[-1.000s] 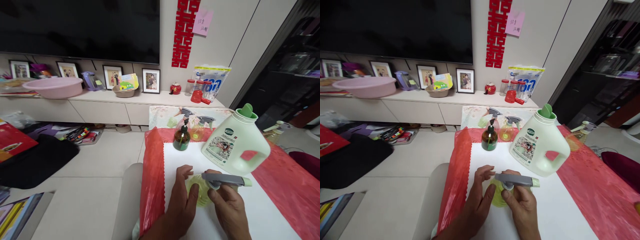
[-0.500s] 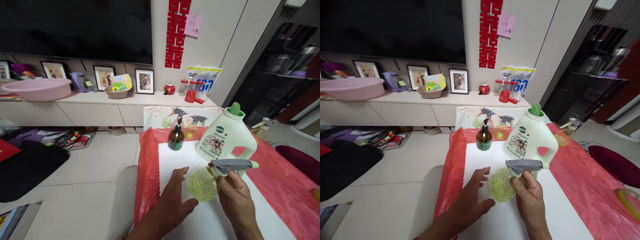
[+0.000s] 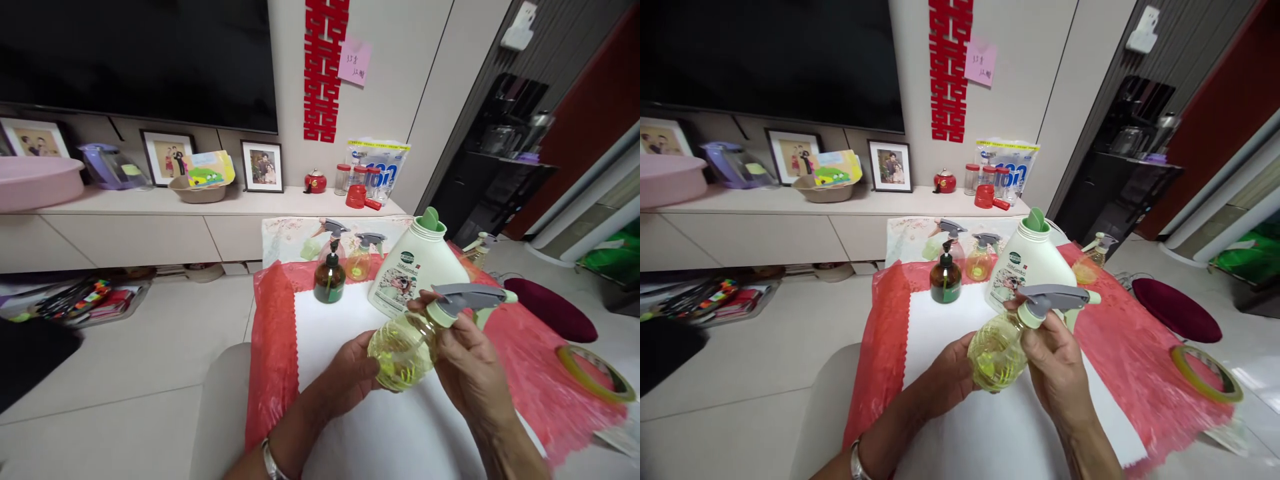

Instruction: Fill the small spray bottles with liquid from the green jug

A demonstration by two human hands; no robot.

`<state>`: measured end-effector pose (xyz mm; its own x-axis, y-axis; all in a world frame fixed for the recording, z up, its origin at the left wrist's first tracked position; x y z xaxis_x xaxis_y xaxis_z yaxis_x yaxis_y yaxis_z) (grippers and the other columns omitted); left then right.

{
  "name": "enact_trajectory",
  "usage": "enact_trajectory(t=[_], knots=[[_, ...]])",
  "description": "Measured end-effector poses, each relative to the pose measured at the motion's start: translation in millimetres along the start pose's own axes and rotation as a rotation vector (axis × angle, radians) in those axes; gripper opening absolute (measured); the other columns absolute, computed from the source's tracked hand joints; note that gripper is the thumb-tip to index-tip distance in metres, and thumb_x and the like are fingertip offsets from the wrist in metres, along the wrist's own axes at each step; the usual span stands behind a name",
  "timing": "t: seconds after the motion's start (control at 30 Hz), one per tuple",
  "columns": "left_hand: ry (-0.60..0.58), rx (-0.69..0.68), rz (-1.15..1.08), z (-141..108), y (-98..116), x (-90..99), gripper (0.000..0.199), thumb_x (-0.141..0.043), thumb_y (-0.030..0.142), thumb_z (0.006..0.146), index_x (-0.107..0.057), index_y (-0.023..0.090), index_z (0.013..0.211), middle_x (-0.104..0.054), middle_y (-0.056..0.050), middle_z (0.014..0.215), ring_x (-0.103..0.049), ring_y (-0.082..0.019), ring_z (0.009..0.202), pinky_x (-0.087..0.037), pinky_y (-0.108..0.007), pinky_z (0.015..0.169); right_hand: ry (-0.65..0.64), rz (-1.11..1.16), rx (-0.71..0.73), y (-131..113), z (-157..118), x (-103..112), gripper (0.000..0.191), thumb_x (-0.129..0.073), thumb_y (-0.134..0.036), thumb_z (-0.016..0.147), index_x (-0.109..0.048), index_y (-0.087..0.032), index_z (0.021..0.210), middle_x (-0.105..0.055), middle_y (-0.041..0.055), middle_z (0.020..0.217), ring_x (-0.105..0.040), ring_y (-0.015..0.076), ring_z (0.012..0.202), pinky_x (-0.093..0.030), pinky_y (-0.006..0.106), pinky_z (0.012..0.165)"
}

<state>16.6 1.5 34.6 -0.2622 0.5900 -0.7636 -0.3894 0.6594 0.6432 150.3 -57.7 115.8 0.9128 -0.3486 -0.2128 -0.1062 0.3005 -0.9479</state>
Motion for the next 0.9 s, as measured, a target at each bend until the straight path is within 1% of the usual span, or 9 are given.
enact_trajectory(t=[0.1,0.2,0.3,0.4,0.47,0.57,0.7,0.8,0.9], knots=[[-0.014,-0.021,-0.006,-3.5,-0.8,2.8,0.066,-0.078,0.051,0.077,-0.06,0.015,0.128,-0.067,-0.015,0.117,-0.065,-0.019,0.09,-0.05,-0.027,0.07,-0.161,-0.04,-0.109,12.8,-7.2,-7.2,0.07,-0.079,-0.043,0.082,-0.047,-0.026,0.141,-0.044,0.0122,0.141,-0.054,0.0283,0.119,-0.058,0.036,0.087],[0.015,-0.054,-0.016,-5.2,-0.9,6.8,0.062,-0.078,0.051,0.078,-0.061,0.017,0.126,-0.067,-0.013,0.115,-0.064,-0.019,0.09,-0.049,-0.029,0.075,-0.198,-0.113,-0.134,21.8,-12.2,-13.2,0.086,-0.083,-0.04,0.077,-0.034,-0.026,0.147,-0.042,0.0118,0.143,-0.053,0.0259,0.122,-0.057,0.031,0.09],[0.032,-0.052,-0.003,-5.0,-0.6,5.7,0.063,-0.079,0.049,0.078,-0.059,0.018,0.13,-0.067,-0.013,0.117,-0.064,-0.021,0.093,-0.048,-0.032,0.078,-0.173,-0.171,-0.092,23.8,-14.2,-16.1,0.082,-0.083,-0.037,0.078,-0.034,-0.023,0.142,-0.048,0.0101,0.136,-0.053,0.0224,0.121,-0.054,0.03,0.098],[0.011,-0.028,0.032,-5.1,-0.4,2.1,0.066,-0.077,0.051,0.079,-0.058,0.019,0.133,-0.065,-0.015,0.123,-0.064,-0.026,0.103,-0.048,-0.037,0.087,-0.15,-0.226,-0.052,20.2,-17.9,-13.0,0.075,-0.081,-0.038,0.081,-0.035,-0.022,0.138,-0.051,0.01,0.131,-0.055,0.0215,0.117,-0.053,0.032,0.098],[0.018,-0.022,0.061,-5.8,-1.3,4.9,0.063,-0.075,0.051,0.08,-0.059,0.02,0.132,-0.064,-0.015,0.128,-0.062,-0.028,0.109,-0.047,-0.04,0.092,-0.138,-0.277,-0.033,14.6,-22.7,-6.1,0.074,-0.08,-0.04,0.082,-0.035,-0.022,0.138,-0.051,0.0098,0.131,-0.056,0.0208,0.116,-0.053,0.031,0.098],[0.096,-0.012,0.098,-6.3,-6.3,20.0,0.05,-0.073,0.044,0.084,-0.063,0.023,0.128,-0.062,-0.013,0.129,-0.064,-0.024,0.102,-0.048,-0.034,0.084,-0.061,-0.327,-0.027,2.0,-30.7,15.1,0.073,-0.079,-0.041,0.083,-0.036,-0.021,0.138,-0.049,0.0111,0.134,-0.055,0.0214,0.119,-0.052,0.03,0.1],[0.196,0.024,0.103,-4.7,-15.7,39.9,0.043,-0.077,0.038,0.08,-0.068,0.025,0.121,-0.066,-0.011,0.12,-0.066,-0.021,0.092,-0.047,-0.03,0.074,0.079,-0.454,0.06,-19.4,-30.9,60.8,0.071,-0.08,-0.038,0.081,-0.04,-0.021,0.137,-0.048,0.0123,0.137,-0.053,0.0233,0.122,-0.052,0.029,0.101],[0.196,0.039,0.098,-3.3,-17.3,42.8,0.047,-0.081,0.042,0.075,-0.07,0.025,0.118,-0.066,-0.012,0.116,-0.065,-0.021,0.088,-0.047,-0.031,0.072,0.215,-0.584,0.089,-27.2,-16.9,103.0,0.066,-0.082,-0.045,0.076,-0.047,-0.021,0.126,-0.054,0.0113,0.128,-0.057,0.0243,0.116,-0.056,0.03,0.093],[0.185,0.037,0.092,-2.9,-14.1,41.3,0.055,-0.083,0.047,0.072,-0.069,0.025,0.12,-0.065,-0.012,0.118,-0.064,-0.022,0.09,-0.047,-0.032,0.074,0.364,-0.711,0.041,-21.0,5.1,144.5,0.068,-0.085,-0.052,0.068,-0.051,-0.018,0.116,-0.06,0.011,0.116,-0.062,0.0247,0.102,-0.057,0.032,0.082]])
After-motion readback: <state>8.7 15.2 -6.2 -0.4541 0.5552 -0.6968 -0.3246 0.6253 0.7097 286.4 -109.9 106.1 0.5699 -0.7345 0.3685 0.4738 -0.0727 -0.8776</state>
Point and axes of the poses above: each hand's wrist, its own z-axis towards the middle knuckle, its own x-axis out of the back of the hand, y = z × x, the point moved 4 cm from there along z, towards the middle knuckle
